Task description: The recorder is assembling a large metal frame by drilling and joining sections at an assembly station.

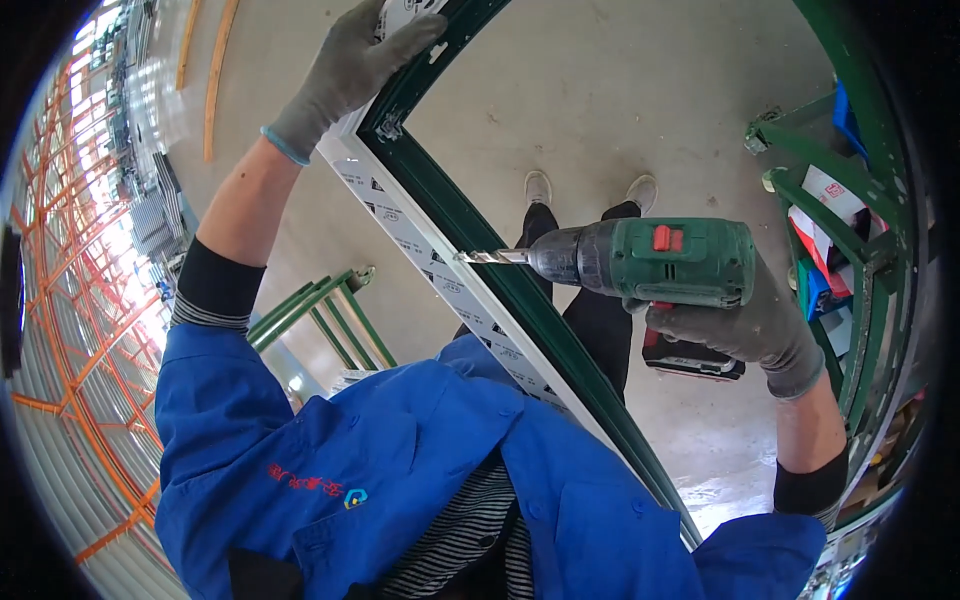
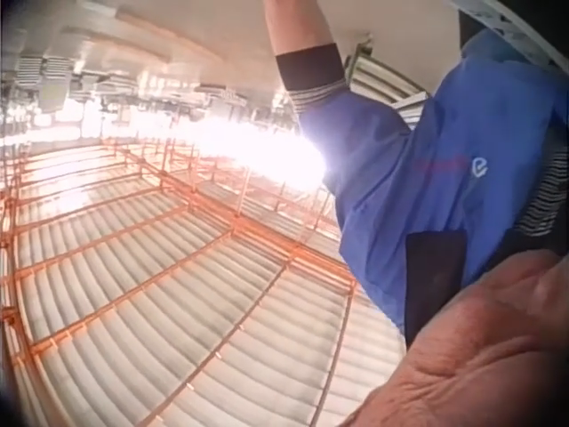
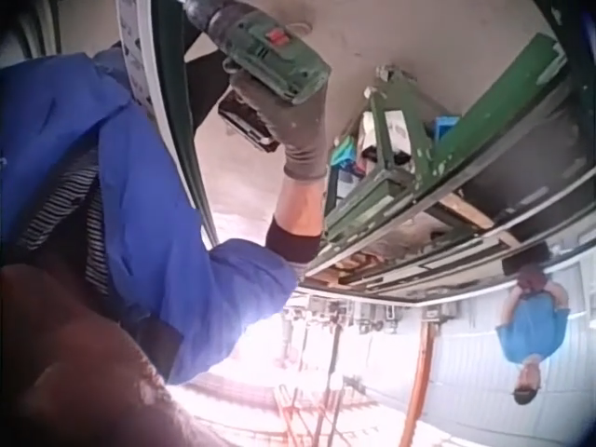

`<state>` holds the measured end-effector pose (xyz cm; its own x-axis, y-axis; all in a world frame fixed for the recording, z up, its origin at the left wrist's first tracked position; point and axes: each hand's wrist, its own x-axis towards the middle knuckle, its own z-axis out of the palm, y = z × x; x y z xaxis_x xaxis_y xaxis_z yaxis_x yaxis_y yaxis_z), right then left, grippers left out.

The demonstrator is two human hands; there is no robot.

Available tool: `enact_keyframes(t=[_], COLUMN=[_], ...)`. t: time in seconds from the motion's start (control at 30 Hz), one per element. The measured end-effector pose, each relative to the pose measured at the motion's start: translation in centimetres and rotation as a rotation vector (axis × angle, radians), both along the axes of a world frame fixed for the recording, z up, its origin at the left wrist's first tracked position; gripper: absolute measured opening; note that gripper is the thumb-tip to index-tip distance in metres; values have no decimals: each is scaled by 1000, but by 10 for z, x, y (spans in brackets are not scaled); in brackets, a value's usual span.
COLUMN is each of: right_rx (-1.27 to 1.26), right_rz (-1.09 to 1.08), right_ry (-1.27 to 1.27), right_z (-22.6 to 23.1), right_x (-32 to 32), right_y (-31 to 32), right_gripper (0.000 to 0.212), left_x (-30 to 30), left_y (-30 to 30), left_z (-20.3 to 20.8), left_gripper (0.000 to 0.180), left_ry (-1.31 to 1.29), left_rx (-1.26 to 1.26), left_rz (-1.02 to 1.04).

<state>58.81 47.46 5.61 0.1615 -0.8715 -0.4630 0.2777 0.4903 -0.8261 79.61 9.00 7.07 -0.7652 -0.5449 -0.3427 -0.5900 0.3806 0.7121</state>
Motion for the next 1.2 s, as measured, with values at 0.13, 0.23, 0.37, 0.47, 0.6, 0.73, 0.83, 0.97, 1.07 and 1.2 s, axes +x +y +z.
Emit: enact_keyframes(t=[0.13, 0.23, 0.37, 0.47, 0.6, 0.73, 0.83, 0.97, 1.07, 1.2], right_rx=[-88, -42, -45, -83, -58, -100, -49, 49, 88, 66], right_rz=[69, 69, 88, 124, 116, 160, 163, 136, 102, 139], right_ry=[28, -44, -55, -12, -41, -5, 12, -66, -80, -53], right_z=[-14, -14, -26, -37, -39, -36, -27, -5, -11, -11], right_x=[-7, -10, -12, -19, -18, -17, -17, -15, -11, -17], right_y=[-2, -16, -20, -13, -12, -19, -21, -36, -29, -29], right_gripper=[45, 44, 44, 45, 48, 51, 53, 54, 52, 51], left_x=[1, 3, 22, 26, 29, 29, 30, 5, 9, 12], left_y=[-1, -4, -37, -52, -49, -41, -30, -6, -7, -10], left_z=[1, -6, -20, -30, -35, -31, -28, 0, -2, -9], left_gripper=[48, 45, 37, 35, 45, 30, 30, 42, 42, 40], left_ry=[15, 13, 172, 305, 294, 250, 162, -6, 85, 116], left_rx=[-57, -37, -124, -852, -859, -557, -260, -120, -168, -196], left_rz=[-55, -38, -344, -846, -811, -615, -353, -63, -64, -101])
